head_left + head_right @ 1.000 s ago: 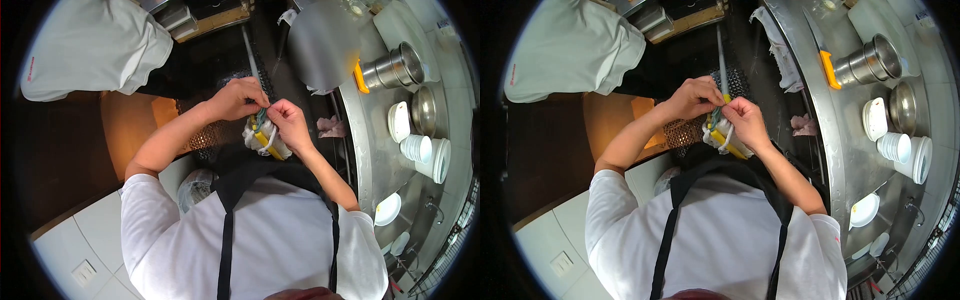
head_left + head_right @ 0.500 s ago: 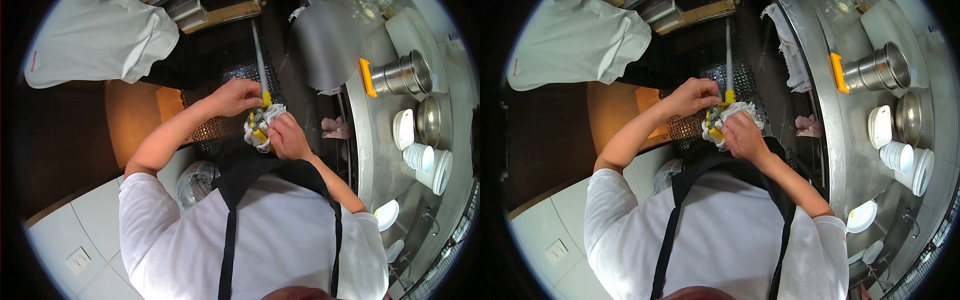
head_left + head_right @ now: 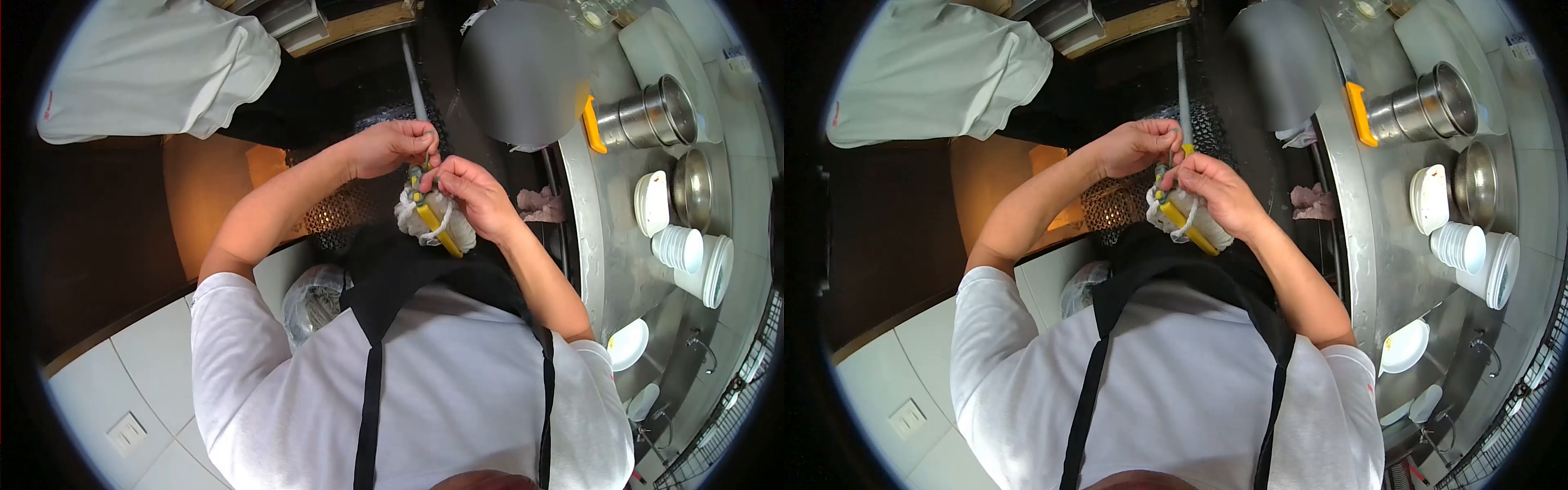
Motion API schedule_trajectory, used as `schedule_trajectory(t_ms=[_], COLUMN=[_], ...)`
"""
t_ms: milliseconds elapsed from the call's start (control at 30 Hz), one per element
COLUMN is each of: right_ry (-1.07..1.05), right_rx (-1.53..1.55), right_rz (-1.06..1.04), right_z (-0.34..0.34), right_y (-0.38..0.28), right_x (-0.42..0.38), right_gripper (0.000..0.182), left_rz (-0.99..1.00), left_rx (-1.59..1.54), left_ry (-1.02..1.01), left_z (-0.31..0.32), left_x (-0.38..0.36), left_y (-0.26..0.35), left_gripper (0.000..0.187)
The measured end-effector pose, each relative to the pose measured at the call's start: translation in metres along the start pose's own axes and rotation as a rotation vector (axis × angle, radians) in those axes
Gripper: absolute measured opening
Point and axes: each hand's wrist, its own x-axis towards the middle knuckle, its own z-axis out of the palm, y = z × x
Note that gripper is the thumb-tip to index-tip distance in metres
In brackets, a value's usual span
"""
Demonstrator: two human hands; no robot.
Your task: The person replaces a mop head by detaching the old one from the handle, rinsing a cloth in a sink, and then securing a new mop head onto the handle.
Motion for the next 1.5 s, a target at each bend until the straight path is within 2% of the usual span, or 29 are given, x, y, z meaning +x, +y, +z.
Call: schedule_trajectory(t_ms=[67,167,267,333,400,633,700,833,933,1033,1133,1233,1300,1367,1433,1500], right_ry=[0.069,0.199,0.35,0.411,0.433,0.473,0.429,0.411,0.396,0.257,0.277,0.37,0.454,0.495,0.566,0.604], right_rx=[0.021,-0.061,-0.243,-0.319,-0.325,-0.532,-0.477,-0.303,-0.376,-1.278,-1.27,-0.831,-0.589,-0.39,-0.324,-0.319], right_rz=[-0.027,-0.028,-0.024,-0.014,0.008,0.009,0.052,-0.011,-0.026,-0.204,-0.189,0.059,0.066,0.064,0.04,0.03], right_z=[0.005,0.014,0.024,0.027,0.032,0.041,0.044,0.039,0.042,0.041,0.049,0.057,0.05,0.044,0.047,0.048], right_y=[0.002,0.006,0.007,0.008,0.002,0.002,-0.007,0.005,0.002,-0.014,-0.019,-0.02,-0.017,-0.014,-0.013,-0.014], right_x=[-0.005,-0.01,-0.013,-0.013,-0.015,-0.023,-0.02,-0.021,-0.025,-0.022,-0.019,-0.024,-0.026,-0.027,-0.025,-0.025], right_gripper=[0.019,0.021,0.023,0.022,0.022,0.021,0.021,0.023,0.019,0.016,0.014,0.02,0.022,0.024,0.024,0.024], left_rz=[0.0,-0.004,-0.071,-0.022,0.013,-0.016,-0.085,0.006,0.049,0.121,0.1,0.03,0.028,0.015,-0.017,-0.05], left_rx=[-0.138,-0.114,0.128,0.283,0.419,0.323,0.228,0.207,0.2,0.288,0.245,0.033,-0.096,-0.099,-0.026,0.04], left_ry=[0.007,-0.024,0.074,0.172,0.206,0.105,0.003,-0.027,-0.074,-0.141,-0.169,-0.16,-0.211,-0.181,-0.138,-0.188], left_z=[0.011,0.004,0.018,0.031,0.033,0.013,0.003,0.004,0.0,-0.002,0.004,0.009,0.005,0.01,0.025,0.025], left_x=[-0.002,0.007,0.015,0.015,0.016,0.018,0.021,0.018,0.013,0.011,0.015,0.024,0.029,0.033,0.036,0.043], left_y=[0.001,-0.006,-0.007,-0.001,0.0,-0.012,-0.01,-0.01,-0.007,0.002,0.009,0.002,0.0,0.001,0.011,0.012], left_gripper=[0.018,0.013,0.01,0.014,0.02,0.022,0.021,0.027,0.03,0.031,0.028,0.027,0.026,0.026,0.027,0.026])
